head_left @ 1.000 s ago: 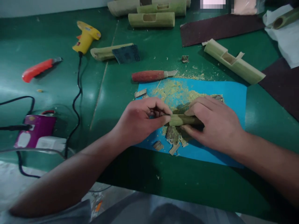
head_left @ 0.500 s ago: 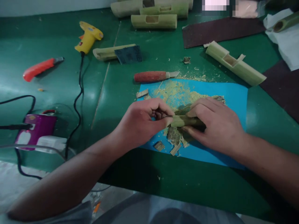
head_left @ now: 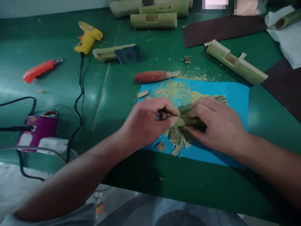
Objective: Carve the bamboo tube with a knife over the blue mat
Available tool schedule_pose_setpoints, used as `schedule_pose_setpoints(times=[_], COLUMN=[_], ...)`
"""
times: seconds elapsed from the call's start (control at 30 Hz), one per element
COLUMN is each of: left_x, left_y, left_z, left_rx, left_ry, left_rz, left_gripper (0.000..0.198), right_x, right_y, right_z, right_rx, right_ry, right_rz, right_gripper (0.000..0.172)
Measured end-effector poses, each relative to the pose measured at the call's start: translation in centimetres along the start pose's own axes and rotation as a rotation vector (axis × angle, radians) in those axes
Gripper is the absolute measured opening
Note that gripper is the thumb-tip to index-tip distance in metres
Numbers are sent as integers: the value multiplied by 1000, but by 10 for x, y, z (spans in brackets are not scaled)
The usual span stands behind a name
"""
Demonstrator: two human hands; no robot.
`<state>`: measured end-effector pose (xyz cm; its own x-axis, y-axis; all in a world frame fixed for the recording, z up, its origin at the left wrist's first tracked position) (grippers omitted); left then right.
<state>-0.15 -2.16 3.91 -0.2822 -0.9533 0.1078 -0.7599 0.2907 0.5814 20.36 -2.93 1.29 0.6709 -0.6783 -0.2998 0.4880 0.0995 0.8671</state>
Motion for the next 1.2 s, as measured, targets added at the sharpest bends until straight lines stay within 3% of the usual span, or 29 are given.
schedule_pose_setpoints(times=[0.2,1.2], left_x=[0,2], left_y=[2,2], left_z=[0,-4], left_rx=[-27,-117], left_ry=[15,-10], left_rz=[71,35], left_gripper=[7,10], right_x=[1,-1], right_y=[-1,-1], right_z=[0,-2], right_rx=[-10,-11], right_ry=[0,6], right_rz=[-9,1], right_gripper=[11,14])
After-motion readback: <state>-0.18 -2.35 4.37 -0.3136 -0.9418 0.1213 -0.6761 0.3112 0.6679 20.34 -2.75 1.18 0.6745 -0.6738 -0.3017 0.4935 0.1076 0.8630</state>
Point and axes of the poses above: each hand's wrist, its own x-axis away from the middle knuckle, its own y-axis out of the back of the hand, z = x × y, the point moved 2 cm from there along -x, towards the middle knuckle, and after that the axes turned 10 degrees about y, right-handed, at the moved point
